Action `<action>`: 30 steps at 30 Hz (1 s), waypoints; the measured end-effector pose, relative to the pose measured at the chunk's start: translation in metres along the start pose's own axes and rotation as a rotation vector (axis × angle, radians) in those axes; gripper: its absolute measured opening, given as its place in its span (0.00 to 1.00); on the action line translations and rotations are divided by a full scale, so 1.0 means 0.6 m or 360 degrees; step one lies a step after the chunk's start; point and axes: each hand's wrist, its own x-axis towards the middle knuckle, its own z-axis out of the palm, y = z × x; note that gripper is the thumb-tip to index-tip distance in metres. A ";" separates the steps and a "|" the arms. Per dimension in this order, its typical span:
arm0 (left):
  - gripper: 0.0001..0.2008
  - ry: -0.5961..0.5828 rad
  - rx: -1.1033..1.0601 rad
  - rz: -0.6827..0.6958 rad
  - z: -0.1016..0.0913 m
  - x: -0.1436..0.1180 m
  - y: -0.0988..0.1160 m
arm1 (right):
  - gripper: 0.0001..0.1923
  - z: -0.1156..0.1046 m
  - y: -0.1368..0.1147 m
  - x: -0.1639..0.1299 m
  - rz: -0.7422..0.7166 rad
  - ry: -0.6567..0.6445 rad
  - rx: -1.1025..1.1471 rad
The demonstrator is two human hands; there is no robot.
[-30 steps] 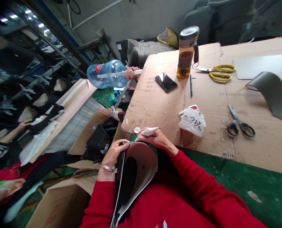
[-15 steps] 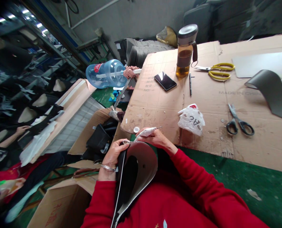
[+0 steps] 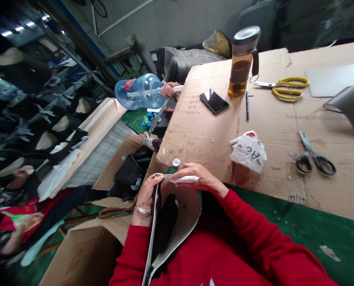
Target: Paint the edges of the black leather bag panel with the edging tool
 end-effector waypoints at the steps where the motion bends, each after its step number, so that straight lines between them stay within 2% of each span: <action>1: 0.13 0.0012 0.0005 0.0005 0.000 0.000 -0.001 | 0.20 0.000 0.001 0.000 0.0003 -0.0007 0.0027; 7: 0.13 0.0081 0.0125 0.0083 -0.010 -0.002 -0.002 | 0.18 -0.006 -0.005 -0.002 0.0086 0.0049 0.0273; 14: 0.15 0.0125 0.0212 0.0138 -0.027 -0.018 -0.001 | 0.20 0.001 -0.011 -0.005 0.0221 0.0326 0.0654; 20: 0.13 -0.0043 0.0481 0.0194 -0.045 -0.033 0.010 | 0.19 0.002 -0.015 -0.005 0.0328 0.0395 0.0659; 25: 0.13 -0.0102 0.0720 0.0249 -0.047 -0.047 0.019 | 0.21 0.004 -0.018 -0.004 0.0401 0.0465 0.0748; 27: 0.13 -0.0045 0.0756 0.0307 -0.052 -0.052 0.023 | 0.21 0.004 -0.015 -0.005 0.0416 0.0475 0.0727; 30: 0.18 0.0235 0.0578 0.0371 -0.082 -0.064 0.039 | 0.21 0.004 -0.008 -0.010 0.0443 0.0497 0.0681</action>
